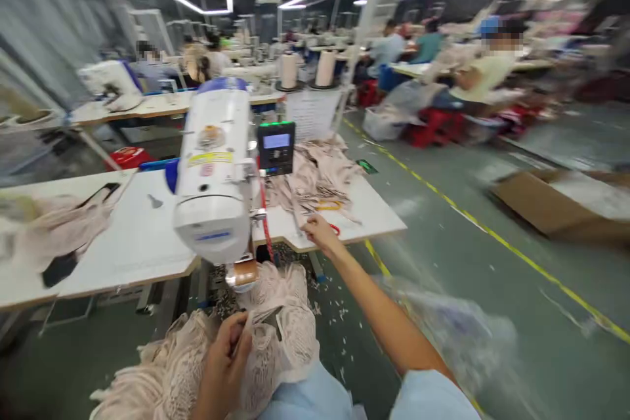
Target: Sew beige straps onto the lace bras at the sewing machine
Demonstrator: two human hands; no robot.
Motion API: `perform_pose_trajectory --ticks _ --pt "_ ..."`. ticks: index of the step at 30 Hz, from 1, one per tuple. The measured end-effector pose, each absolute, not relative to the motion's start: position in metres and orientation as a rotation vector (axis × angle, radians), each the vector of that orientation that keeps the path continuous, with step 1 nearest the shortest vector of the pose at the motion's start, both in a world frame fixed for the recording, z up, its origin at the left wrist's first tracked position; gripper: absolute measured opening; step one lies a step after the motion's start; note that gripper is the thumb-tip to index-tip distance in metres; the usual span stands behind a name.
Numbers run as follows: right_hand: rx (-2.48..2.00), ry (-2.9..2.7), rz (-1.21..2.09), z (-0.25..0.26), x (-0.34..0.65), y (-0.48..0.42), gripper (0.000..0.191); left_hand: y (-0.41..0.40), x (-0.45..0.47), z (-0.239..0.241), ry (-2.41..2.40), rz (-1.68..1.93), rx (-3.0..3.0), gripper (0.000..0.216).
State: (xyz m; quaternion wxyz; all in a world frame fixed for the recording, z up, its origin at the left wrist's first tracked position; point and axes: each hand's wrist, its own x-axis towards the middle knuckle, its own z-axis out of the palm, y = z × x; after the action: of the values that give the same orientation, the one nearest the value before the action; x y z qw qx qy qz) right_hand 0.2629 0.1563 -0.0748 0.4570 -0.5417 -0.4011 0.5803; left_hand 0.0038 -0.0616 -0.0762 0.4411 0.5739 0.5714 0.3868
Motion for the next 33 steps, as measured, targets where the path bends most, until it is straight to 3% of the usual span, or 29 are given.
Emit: perform_pose_trajectory --ticks 7,16,24,33 --pt "-1.102 -0.821 1.717 -0.092 0.265 0.13 0.031 -0.054 0.002 -0.073 1.428 0.911 1.63 0.033" --pt "-0.831 -1.075 1.977 -0.084 0.233 0.059 0.029 -0.037 0.011 -0.056 1.426 0.845 1.461 0.037" --pt "-0.723 -1.464 1.597 -0.071 0.192 -0.011 0.01 -0.03 0.012 -0.038 1.071 0.609 1.236 0.041" --pt "-0.774 -1.062 1.871 -0.09 0.187 -0.036 0.025 -0.033 0.012 -0.029 1.117 0.491 1.614 0.029"
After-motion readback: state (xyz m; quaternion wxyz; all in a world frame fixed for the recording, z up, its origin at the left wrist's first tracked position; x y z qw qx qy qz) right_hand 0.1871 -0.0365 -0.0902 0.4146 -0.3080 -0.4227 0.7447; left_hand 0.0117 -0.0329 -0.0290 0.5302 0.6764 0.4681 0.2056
